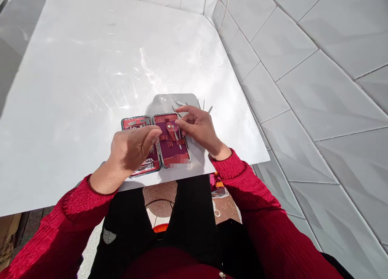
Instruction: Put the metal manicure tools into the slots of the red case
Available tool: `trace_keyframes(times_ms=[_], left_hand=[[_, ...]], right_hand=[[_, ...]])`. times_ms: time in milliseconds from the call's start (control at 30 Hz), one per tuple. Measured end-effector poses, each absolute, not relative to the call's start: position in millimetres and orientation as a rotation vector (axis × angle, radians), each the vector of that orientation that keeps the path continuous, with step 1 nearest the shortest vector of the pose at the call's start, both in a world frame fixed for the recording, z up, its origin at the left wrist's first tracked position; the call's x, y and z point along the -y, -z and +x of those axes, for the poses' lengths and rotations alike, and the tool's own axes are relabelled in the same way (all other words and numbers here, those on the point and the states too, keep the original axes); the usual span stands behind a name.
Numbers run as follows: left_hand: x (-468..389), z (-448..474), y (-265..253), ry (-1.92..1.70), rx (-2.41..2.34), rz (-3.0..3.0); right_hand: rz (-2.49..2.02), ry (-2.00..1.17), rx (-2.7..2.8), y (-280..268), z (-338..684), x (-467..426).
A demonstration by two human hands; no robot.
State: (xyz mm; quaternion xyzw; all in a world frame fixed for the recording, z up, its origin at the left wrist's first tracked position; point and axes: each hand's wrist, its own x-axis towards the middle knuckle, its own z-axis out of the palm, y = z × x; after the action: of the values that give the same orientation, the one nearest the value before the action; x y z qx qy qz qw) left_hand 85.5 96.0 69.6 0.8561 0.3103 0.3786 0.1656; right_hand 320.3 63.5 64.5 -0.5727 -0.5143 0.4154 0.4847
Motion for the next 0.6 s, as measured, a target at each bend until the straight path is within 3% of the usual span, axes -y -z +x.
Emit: trace_keyframes(times_ms=[267, 600], left_hand=[[-91.4, 88.2, -78.6, -1.003, -0.89, 2.114], [-93.6, 87.4, -75.5, -1.007, -0.896, 2.191]], right_hand=[[-1.395, -0.996, 1.245, -62.3, 319.4, -63.9], [-1.427, -0.875, 1.343, -60.8, 318.7, -63.4]])
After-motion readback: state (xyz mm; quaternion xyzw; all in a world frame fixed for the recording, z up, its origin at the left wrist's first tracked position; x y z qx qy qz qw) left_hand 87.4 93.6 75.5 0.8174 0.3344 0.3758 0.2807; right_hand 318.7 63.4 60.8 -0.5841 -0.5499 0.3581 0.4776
